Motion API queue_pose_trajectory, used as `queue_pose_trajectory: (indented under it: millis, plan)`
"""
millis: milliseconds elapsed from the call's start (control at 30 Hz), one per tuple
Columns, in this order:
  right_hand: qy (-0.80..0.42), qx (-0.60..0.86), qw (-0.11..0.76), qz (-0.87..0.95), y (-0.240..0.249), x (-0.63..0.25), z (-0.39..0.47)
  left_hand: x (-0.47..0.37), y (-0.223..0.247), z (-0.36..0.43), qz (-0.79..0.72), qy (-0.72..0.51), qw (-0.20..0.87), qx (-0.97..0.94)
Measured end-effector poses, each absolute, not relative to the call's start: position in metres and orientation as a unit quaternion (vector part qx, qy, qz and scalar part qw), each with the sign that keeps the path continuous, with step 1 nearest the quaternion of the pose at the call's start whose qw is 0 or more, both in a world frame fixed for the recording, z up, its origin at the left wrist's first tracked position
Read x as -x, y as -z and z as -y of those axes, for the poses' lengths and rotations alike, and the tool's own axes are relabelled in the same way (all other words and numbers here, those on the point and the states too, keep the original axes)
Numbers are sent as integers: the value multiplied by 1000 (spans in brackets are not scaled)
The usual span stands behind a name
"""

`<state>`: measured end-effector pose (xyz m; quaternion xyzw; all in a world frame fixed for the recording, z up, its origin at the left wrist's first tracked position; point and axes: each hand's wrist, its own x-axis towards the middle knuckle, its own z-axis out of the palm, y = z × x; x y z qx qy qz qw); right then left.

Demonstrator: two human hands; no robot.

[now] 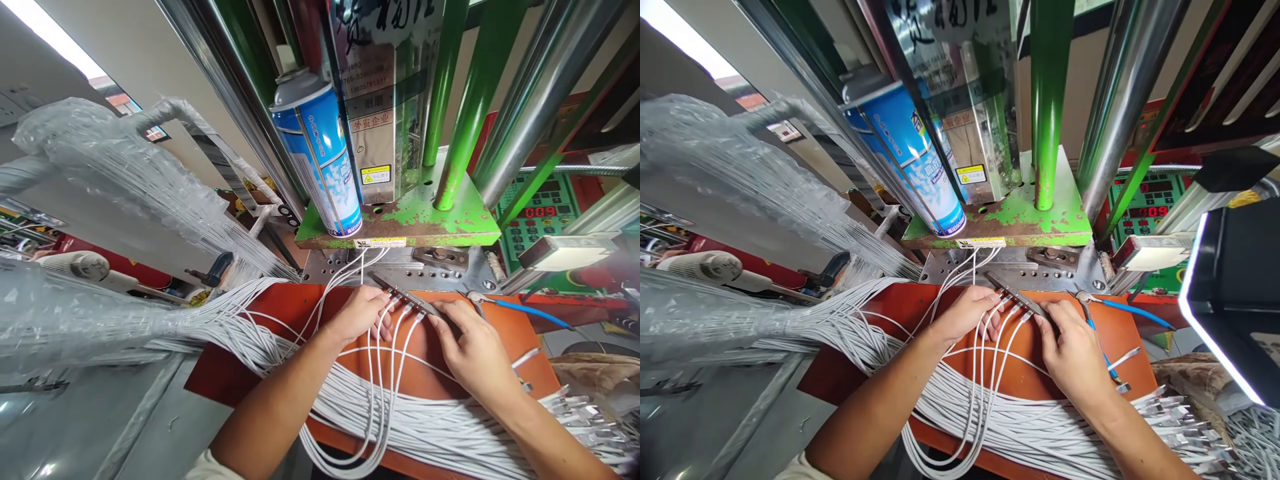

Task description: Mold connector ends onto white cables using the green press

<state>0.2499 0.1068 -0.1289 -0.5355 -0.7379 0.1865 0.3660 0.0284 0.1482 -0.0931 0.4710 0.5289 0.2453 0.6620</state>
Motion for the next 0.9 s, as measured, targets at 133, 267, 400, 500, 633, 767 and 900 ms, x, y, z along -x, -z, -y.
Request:
queue_pose_trajectory:
  millis: [133, 267, 400, 500, 633, 767, 900]
  plan:
    - [-203, 526, 366, 740, 129, -251, -107, -27, 93, -152, -547, -236, 664, -452]
    - [-208, 510, 360, 753, 127, -251, -104, -30, 92, -155, -570, -229, 653, -443]
    - [-193, 499, 359, 765, 124, -251, -102, -28, 94, -156, -590, -220, 638, -444]
    - [-207, 488, 367, 764, 123, -252, -102, -25, 99, -156, -590, -221, 627, -458]
    - [-250, 475, 370, 758, 124, -255, -104, -24, 103, -154, -579, -222, 610, -494]
    - [-248, 467, 359, 769, 126, -257, -105, -25, 103, -154, -603, -221, 579, -502]
    - [-239, 474, 355, 769, 129, -255, -106, -24, 97, -152, -617, -202, 387, -655]
